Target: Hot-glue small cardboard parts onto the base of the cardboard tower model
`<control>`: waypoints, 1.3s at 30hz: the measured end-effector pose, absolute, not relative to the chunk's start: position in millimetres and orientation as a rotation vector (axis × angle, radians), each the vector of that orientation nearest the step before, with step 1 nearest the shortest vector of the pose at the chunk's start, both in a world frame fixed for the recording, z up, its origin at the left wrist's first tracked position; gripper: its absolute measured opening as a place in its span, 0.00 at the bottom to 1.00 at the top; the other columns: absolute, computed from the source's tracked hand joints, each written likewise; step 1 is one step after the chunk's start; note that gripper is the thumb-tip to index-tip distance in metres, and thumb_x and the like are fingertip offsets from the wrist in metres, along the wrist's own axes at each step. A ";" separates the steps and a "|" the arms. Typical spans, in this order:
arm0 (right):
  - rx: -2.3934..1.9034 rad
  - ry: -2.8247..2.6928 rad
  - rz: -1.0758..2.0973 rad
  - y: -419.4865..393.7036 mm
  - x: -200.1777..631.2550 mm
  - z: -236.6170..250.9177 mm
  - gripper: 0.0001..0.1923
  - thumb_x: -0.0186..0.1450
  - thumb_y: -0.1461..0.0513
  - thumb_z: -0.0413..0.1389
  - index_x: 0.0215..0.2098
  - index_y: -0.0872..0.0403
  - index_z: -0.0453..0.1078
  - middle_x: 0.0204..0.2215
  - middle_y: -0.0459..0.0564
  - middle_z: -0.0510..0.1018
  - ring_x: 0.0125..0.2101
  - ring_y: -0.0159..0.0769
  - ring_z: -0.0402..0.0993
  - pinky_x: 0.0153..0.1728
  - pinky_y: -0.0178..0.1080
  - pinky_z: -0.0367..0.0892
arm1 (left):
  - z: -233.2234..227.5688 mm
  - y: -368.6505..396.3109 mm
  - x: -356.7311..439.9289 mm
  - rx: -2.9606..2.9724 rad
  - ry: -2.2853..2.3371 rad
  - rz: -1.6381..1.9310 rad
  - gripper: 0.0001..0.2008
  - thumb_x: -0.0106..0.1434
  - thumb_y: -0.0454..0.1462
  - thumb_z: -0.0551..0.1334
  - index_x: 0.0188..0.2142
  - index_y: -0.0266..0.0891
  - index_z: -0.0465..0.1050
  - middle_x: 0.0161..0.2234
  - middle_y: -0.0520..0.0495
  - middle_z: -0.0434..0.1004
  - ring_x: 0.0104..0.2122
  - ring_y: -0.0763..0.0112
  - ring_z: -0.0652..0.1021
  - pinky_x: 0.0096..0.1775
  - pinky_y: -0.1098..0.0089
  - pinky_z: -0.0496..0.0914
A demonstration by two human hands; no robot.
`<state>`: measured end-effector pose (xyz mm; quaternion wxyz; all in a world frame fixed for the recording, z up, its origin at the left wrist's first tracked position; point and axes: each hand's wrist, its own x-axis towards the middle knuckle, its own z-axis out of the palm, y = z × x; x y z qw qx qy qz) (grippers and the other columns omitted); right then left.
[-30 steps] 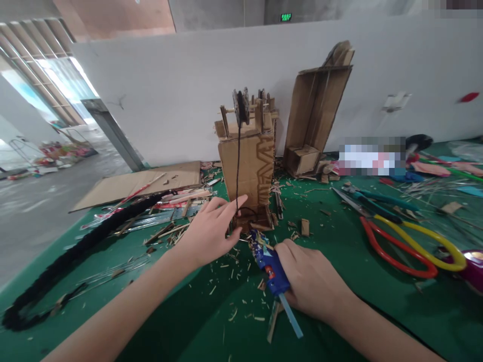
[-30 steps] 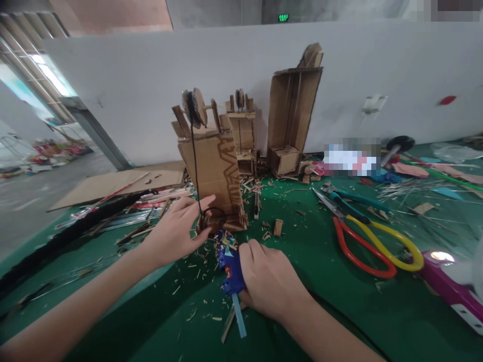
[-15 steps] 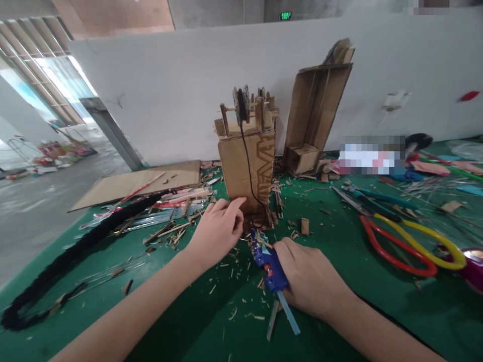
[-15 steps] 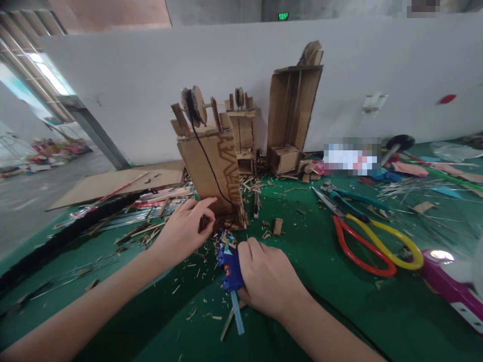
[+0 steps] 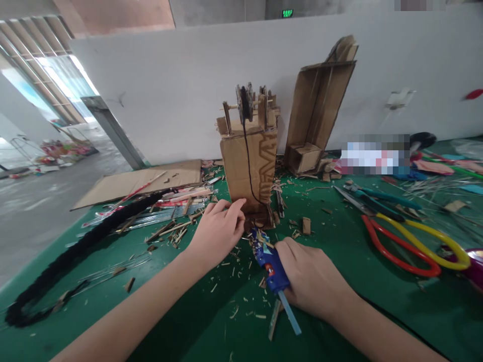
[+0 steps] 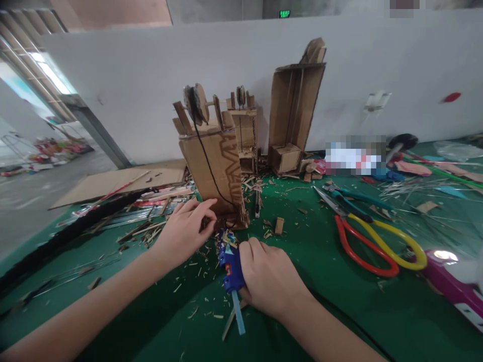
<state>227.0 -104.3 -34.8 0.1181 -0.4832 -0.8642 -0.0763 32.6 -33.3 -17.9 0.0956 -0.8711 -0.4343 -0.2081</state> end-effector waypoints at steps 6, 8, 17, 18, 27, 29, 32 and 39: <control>-1.404 -2.541 -0.213 -103.9 227.2 -35.8 0.08 0.52 0.65 0.51 0.31 0.55 0.59 0.27 0.50 0.68 0.25 0.39 0.66 0.21 0.36 0.47 | -17.5 -35.0 32.3 -2.553 -1.294 -0.605 0.18 0.62 0.32 0.52 0.52 0.37 0.59 0.34 0.49 0.77 0.42 0.61 0.69 0.43 0.60 0.60; -1.404 -2.547 -0.207 -103.6 227.1 -35.9 0.09 0.51 0.65 0.51 0.32 0.55 0.59 0.27 0.50 0.69 0.25 0.39 0.66 0.21 0.36 0.47 | -17.4 -35.6 32.4 -2.539 -1.297 -0.597 0.18 0.62 0.32 0.52 0.52 0.37 0.59 0.34 0.50 0.77 0.43 0.62 0.69 0.44 0.61 0.60; -1.435 -2.545 -0.188 -107.7 231.6 -37.0 0.08 0.52 0.64 0.51 0.31 0.54 0.58 0.27 0.50 0.69 0.25 0.38 0.65 0.22 0.36 0.47 | -18.5 -35.2 32.6 -2.543 -1.326 -0.631 0.18 0.62 0.32 0.53 0.52 0.37 0.59 0.35 0.51 0.77 0.42 0.62 0.69 0.45 0.61 0.60; -1.441 -2.544 -0.190 -108.5 232.7 -37.0 0.09 0.52 0.64 0.51 0.31 0.54 0.58 0.27 0.50 0.69 0.24 0.38 0.65 0.22 0.37 0.47 | -18.9 -35.1 32.5 -2.545 -1.335 -0.642 0.18 0.61 0.32 0.53 0.52 0.37 0.59 0.35 0.52 0.77 0.42 0.62 0.69 0.45 0.61 0.60; -1.502 -2.525 -0.186 -108.3 232.4 -37.8 0.07 0.54 0.64 0.50 0.31 0.53 0.56 0.27 0.50 0.69 0.23 0.38 0.66 0.21 0.36 0.45 | -19.5 -35.8 35.2 -2.566 -1.437 -0.734 0.19 0.59 0.30 0.56 0.50 0.40 0.59 0.36 0.53 0.77 0.45 0.62 0.68 0.45 0.62 0.61; -1.510 -2.525 -0.179 -107.8 231.9 -37.6 0.07 0.54 0.63 0.50 0.31 0.53 0.56 0.27 0.50 0.69 0.23 0.38 0.66 0.20 0.36 0.45 | -19.2 -36.0 35.4 -2.573 -1.438 -0.740 0.19 0.59 0.30 0.56 0.50 0.40 0.59 0.35 0.53 0.77 0.44 0.63 0.69 0.44 0.62 0.61; -1.515 -2.532 -0.177 -107.8 231.9 -37.1 0.07 0.54 0.63 0.50 0.31 0.53 0.57 0.27 0.50 0.69 0.23 0.38 0.66 0.20 0.36 0.45 | -19.1 -36.1 35.2 -2.566 -1.434 -0.754 0.18 0.59 0.31 0.56 0.49 0.41 0.60 0.36 0.53 0.77 0.44 0.63 0.69 0.44 0.62 0.61; -1.431 -2.530 -0.224 -106.4 230.3 -37.0 0.07 0.53 0.64 0.52 0.31 0.54 0.58 0.27 0.50 0.69 0.24 0.39 0.66 0.21 0.36 0.48 | -21.0 -36.4 34.9 -2.546 -1.429 -0.773 0.17 0.58 0.31 0.56 0.47 0.42 0.62 0.37 0.53 0.77 0.43 0.63 0.70 0.44 0.62 0.60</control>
